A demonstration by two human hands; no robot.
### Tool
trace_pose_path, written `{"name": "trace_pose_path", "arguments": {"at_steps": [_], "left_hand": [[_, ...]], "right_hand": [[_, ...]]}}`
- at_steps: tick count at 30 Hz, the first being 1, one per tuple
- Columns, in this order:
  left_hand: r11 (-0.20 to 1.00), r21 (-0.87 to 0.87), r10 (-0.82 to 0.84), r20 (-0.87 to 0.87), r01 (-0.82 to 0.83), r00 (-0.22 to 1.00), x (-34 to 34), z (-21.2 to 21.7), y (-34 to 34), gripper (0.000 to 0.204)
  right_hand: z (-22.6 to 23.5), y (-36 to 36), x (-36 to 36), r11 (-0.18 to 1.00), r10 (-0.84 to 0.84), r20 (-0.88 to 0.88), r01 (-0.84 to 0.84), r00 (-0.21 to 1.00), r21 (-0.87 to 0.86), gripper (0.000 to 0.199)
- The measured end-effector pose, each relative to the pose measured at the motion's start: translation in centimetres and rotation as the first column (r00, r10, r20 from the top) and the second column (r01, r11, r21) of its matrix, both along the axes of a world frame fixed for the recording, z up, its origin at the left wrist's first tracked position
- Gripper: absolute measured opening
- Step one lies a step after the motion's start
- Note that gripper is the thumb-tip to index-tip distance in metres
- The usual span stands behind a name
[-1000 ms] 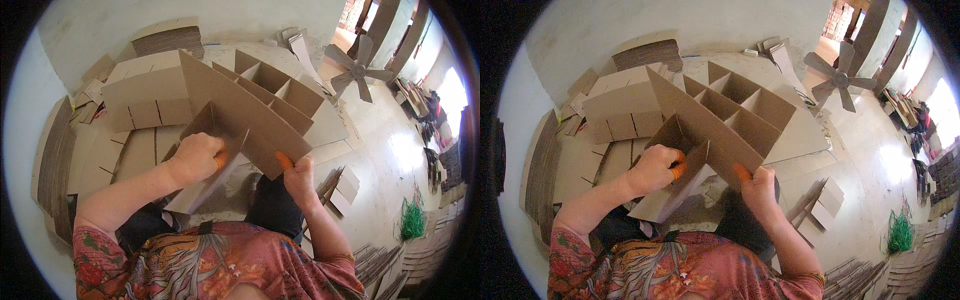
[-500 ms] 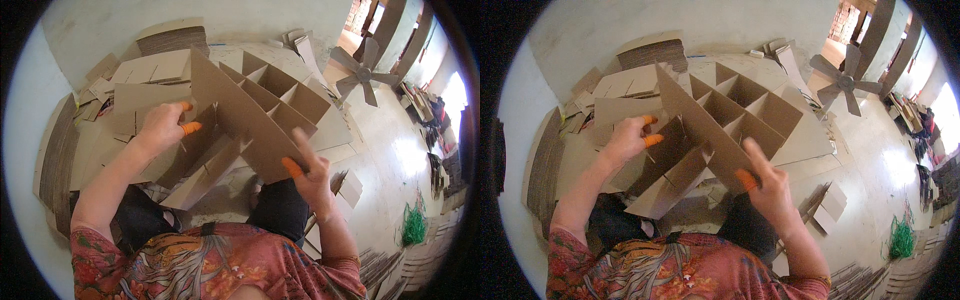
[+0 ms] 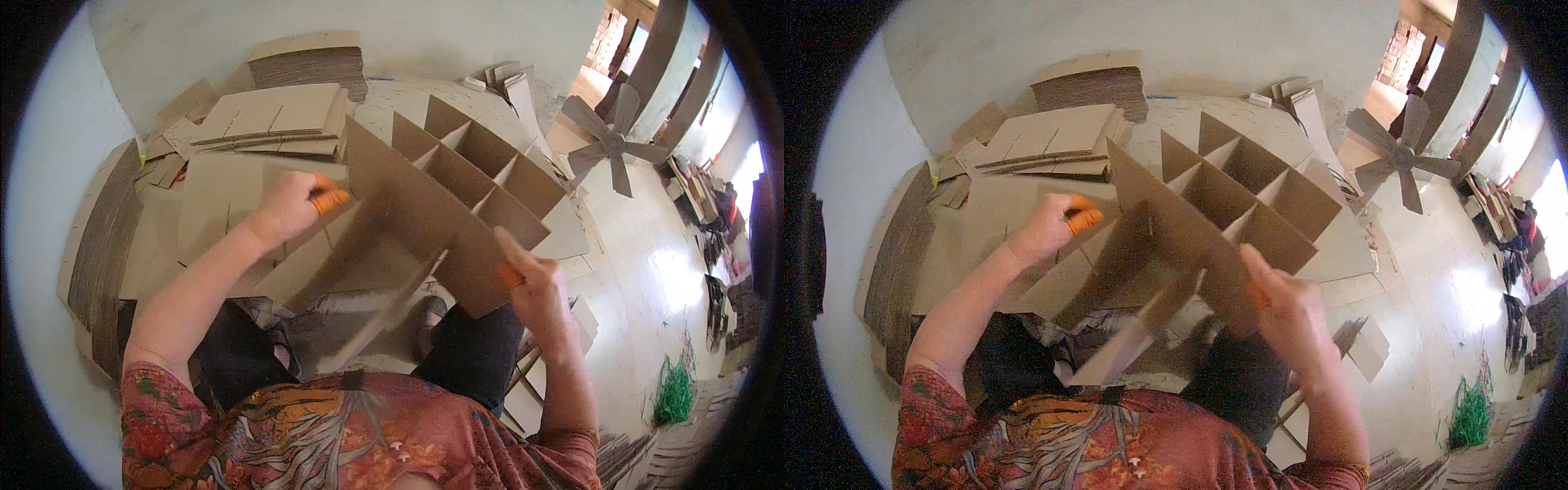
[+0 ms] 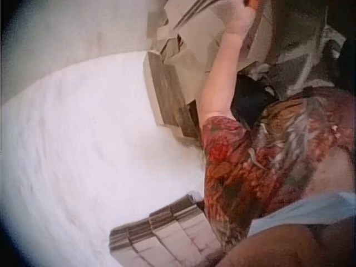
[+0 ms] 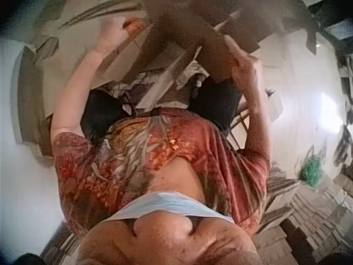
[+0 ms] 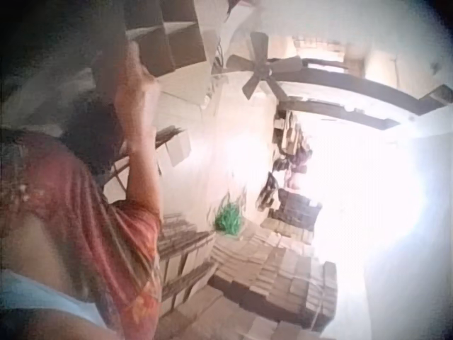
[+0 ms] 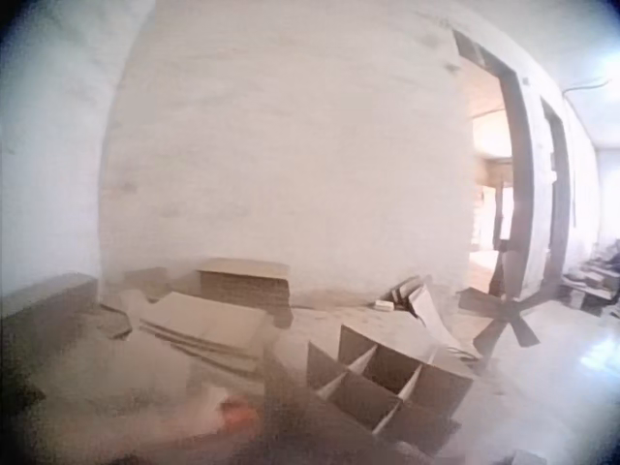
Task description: The person sits on the floor and folds flat cardboard sheets into compartmentalized boxes by hand. They repeatedly pick up sheets, fold along pre-cut lines, and stack the finished boxes nearby.
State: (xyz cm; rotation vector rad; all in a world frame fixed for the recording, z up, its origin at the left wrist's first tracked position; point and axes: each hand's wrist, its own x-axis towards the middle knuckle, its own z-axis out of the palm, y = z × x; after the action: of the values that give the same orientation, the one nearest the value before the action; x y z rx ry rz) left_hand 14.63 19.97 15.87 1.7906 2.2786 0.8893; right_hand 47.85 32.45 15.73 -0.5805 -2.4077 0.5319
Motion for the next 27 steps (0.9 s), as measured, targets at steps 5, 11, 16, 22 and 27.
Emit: {"name": "trace_pose_path", "arguments": {"at_steps": [5,11,16,22,27], "left_hand": [[0.955,0.039,0.278,-0.459,-0.293,0.844,-7.3,-1.4,-1.0,0.067],[0.765,-0.466,0.284,-0.377,-0.445,0.882,-11.3,-5.9,-3.7,0.108],[0.685,-0.651,0.178,-0.286,-0.327,0.942,-9.8,-9.8,-8.8,0.11],[0.548,-0.665,0.308,-0.405,-0.508,0.861,-9.8,-9.6,-11.1,0.11],[0.552,-0.641,0.403,-0.355,-0.533,0.844,-12.0,-10.0,-13.2,0.094]], "right_hand": [[-2.6,2.4,-1.2,0.999,0.018,0.068,-0.021,0.998,0.039,0.048],[-3.1,3.0,-2.1,0.998,-0.06,0.04,0.059,0.997,0.008,0.047],[-4.7,5.2,-2.1,0.989,-0.147,0.055,0.147,0.988,-0.011,0.049],[-5.2,5.9,-2.8,0.988,-0.154,-0.004,0.154,0.988,0.021,0.05],[-4.8,5.6,-3.0,0.984,-0.176,0.015,0.175,0.984,0.038,0.048]]}}
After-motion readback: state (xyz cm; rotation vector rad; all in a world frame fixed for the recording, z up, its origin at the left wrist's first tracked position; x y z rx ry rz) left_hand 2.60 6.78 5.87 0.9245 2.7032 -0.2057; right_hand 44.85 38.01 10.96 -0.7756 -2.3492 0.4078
